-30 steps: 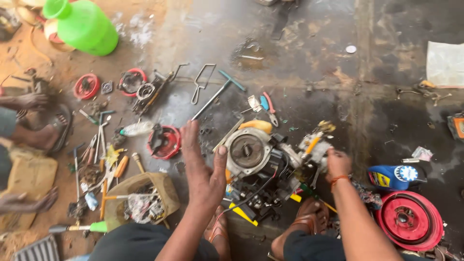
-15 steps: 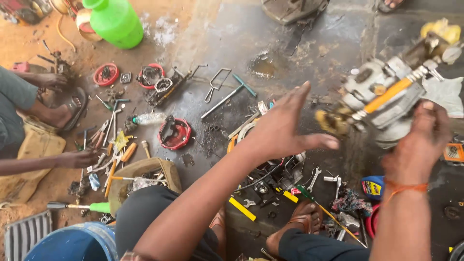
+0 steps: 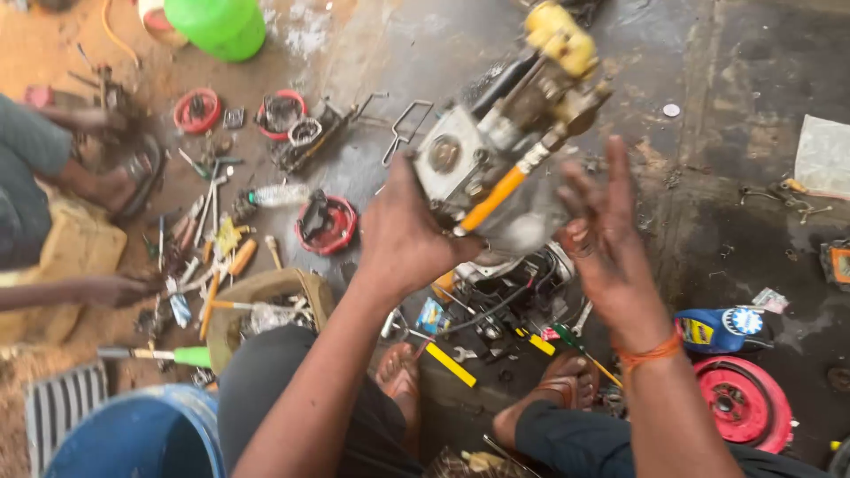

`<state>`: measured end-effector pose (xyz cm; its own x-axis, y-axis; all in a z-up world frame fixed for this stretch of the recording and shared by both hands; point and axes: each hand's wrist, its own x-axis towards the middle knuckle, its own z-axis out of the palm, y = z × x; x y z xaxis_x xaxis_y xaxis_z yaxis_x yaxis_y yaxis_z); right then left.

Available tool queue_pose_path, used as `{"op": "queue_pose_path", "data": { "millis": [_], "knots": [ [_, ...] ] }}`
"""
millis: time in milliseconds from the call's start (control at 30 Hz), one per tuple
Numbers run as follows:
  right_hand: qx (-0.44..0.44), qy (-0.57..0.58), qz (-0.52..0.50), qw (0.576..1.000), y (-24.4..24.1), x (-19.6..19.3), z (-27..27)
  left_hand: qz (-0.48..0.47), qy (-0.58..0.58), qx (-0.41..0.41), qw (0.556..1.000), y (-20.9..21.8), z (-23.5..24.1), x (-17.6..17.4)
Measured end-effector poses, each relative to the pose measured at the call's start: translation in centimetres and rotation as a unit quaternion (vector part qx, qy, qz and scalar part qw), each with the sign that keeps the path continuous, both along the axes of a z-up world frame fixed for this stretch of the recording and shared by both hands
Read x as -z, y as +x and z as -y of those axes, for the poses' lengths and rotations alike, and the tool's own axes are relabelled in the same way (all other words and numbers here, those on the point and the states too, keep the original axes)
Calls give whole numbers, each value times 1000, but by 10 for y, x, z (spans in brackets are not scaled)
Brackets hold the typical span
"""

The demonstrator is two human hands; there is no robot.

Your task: The recorder is repairing and reassembling a small engine, likely from a handheld sprayer or trimmer, in a workshop environment.

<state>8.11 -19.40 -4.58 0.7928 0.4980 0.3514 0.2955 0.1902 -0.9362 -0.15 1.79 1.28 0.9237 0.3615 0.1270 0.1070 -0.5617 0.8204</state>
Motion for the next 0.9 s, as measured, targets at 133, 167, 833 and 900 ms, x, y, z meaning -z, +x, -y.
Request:
{"op": "queue_pose_path", "data": {
  "millis": [133, 167, 833, 900],
  "knots": [
    [148, -161, -51, 974, 12, 74, 24, -112, 174, -118, 971, 2, -13, 4],
    [190, -206, -46, 959, 11, 96, 32, -95, 207, -139, 964, 0, -17, 11],
    [70, -366, -32, 927, -42, 150, 28, -72, 331, -46, 940, 11, 18, 38],
    [71, -379, -35, 922, -38, 148, 26, -93, 333, -40, 937, 13, 20, 36]
  ]
}}
